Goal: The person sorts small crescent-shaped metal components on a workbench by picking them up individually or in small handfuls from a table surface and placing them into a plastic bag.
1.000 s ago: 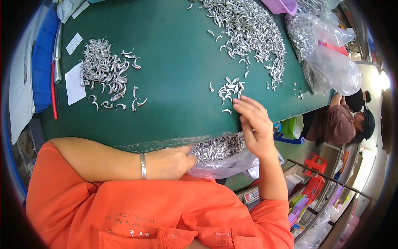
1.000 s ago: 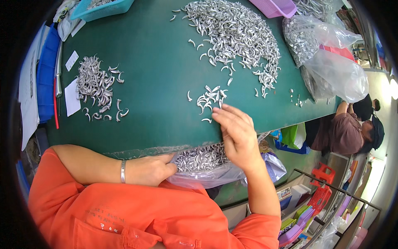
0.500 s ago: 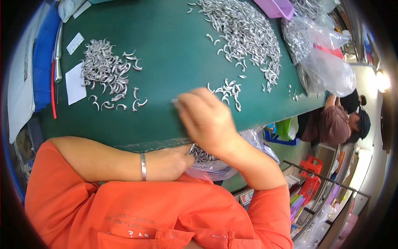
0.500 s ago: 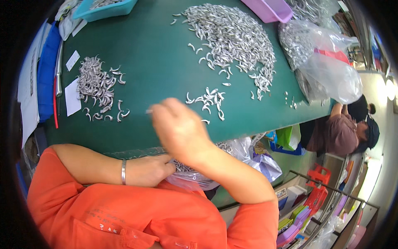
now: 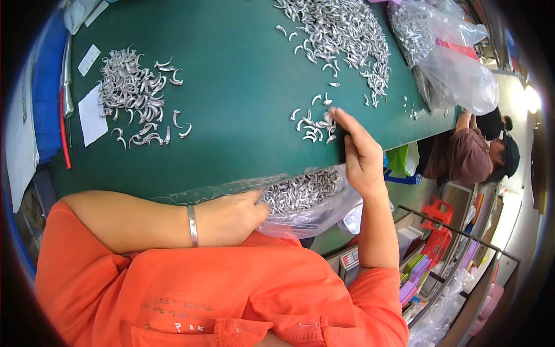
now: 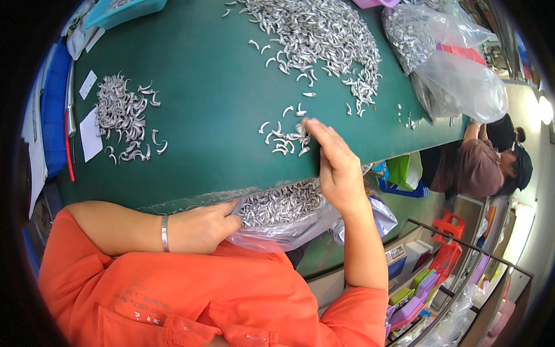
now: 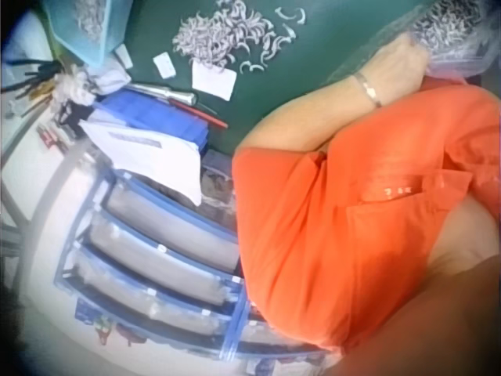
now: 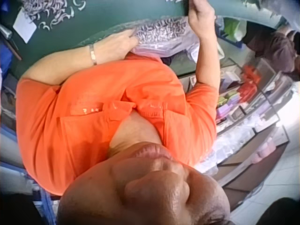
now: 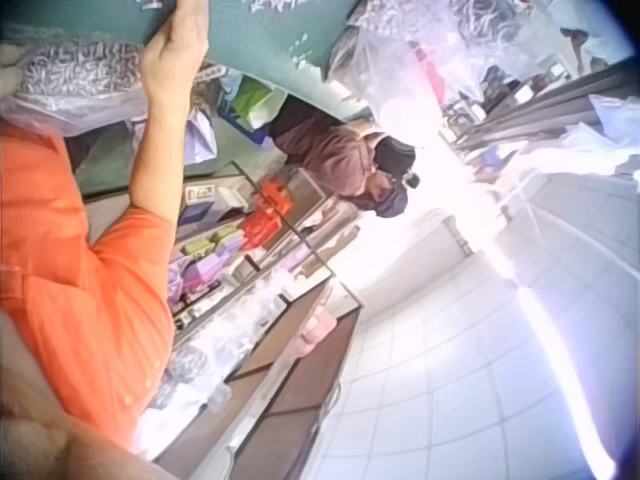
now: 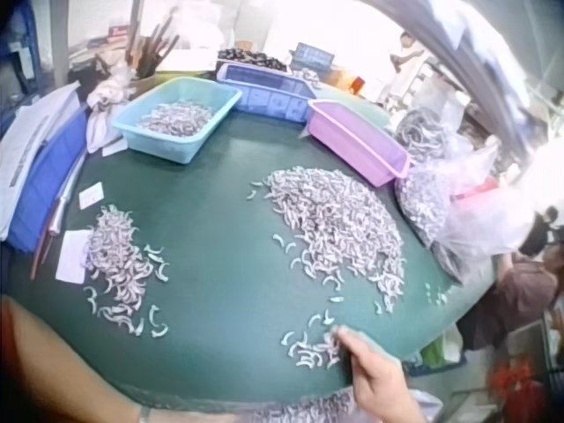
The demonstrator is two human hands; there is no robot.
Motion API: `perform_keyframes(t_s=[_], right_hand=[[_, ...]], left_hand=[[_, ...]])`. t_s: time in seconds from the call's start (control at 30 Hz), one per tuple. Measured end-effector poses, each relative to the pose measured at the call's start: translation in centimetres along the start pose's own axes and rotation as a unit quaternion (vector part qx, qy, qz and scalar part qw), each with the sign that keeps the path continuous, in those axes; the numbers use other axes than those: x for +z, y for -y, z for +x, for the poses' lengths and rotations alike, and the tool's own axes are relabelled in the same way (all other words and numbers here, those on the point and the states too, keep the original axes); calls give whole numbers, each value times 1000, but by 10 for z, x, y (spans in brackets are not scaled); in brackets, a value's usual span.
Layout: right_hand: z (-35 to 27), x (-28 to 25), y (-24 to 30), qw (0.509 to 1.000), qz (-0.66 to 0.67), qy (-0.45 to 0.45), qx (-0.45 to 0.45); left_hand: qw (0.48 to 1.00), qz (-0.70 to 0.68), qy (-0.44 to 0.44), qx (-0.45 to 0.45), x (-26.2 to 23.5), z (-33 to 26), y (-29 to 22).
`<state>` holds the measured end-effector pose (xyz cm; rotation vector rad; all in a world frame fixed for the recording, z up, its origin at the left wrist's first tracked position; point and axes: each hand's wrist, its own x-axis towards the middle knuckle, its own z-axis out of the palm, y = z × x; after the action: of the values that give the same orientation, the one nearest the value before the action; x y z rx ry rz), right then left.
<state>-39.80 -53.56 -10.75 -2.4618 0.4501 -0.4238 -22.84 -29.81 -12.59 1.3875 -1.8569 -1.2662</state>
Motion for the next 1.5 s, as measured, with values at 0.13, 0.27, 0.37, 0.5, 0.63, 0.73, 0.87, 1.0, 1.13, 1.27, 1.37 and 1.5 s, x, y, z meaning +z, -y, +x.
perform_keyframes(t_s=[0.13, 0.27, 0.37, 0.5, 0.63, 0.73, 0.87, 1.0, 1.13, 1.27, 1.37, 1.5], right_hand=[[-23, 0, 3, 984, 66, -155, 55], [-35, 1, 15, 997, 15, -33, -63], [-39, 4, 18, 990, 29, -140, -6], [-32, 5, 20, 996, 16, -85, -21], [-38, 3, 15, 993, 87, -74, -32], [-19, 10, 26, 997, -3, -29, -72], [-32, 2, 12, 978, 165, 57, -114], [-6, 14, 34, 994, -46, -95, -22], [-9, 8, 15, 977, 118, 109, -138], [17, 10, 4, 992, -11, -122, -33], [48, 19, -10, 990, 16, -132, 46], [55, 27, 2, 997, 29, -7, -68]], left_hand=[[1000, 19, -8, 6, 5, 1, 5], [1000, 12, 4, -18, 2, 1, 1], [1000, 15, 3, -14, 4, 1, 3], [1000, 9, 7, -12, 2, 2, 3], [1000, 16, 2, -10, 9, 1, 6], [1000, 1, 0, -15, 7, 2, 6], [1000, -1, 8, -20, 2, 3, 2], [999, 23, -31, 16, 9, 1, 7], [1000, 9, 16, -19, 4, 3, 5], [1000, 8, -20, 9, 6, 2, 4], [999, 19, -33, 32, 10, 3, 8], [999, -15, 35, -22, 4, 6, 6]])
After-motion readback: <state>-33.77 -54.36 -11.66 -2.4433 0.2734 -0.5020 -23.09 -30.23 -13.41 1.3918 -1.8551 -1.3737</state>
